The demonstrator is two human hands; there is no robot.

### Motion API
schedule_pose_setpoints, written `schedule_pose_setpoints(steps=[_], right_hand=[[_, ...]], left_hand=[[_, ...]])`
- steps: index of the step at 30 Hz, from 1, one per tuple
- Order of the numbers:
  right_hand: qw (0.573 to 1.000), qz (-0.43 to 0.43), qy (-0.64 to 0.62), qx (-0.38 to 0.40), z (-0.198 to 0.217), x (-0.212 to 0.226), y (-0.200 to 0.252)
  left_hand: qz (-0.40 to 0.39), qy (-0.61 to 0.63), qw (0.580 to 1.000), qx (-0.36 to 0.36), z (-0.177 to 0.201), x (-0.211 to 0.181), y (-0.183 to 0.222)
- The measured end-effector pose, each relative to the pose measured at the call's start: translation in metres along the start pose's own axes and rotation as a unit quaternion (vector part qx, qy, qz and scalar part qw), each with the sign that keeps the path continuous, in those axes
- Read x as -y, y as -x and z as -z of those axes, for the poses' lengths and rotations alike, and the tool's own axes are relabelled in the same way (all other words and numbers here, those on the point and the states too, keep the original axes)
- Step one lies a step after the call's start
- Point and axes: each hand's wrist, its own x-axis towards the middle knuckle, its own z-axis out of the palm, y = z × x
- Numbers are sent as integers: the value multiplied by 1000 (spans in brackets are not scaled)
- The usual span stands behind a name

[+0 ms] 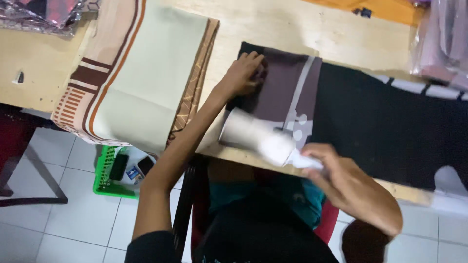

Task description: Using a lint roller to remove dust or debris from a piece of patterned fabric on a workspace table.

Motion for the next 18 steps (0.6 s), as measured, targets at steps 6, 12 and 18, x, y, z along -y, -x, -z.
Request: schedule_pose_setpoints(steps=[6,12,18], right_hand=[[906,56,-338,-249,-124,-34,-26],[885,-46,-413,-209,-181,-6,-38],[880,-50,-424,-208,-193,-3,-47]], left_hand=[[34,250,944,-211,-6,-51,71],[71,172,966,-179,-1,-96,102],[53,41,991,-113,-11,-97,105]])
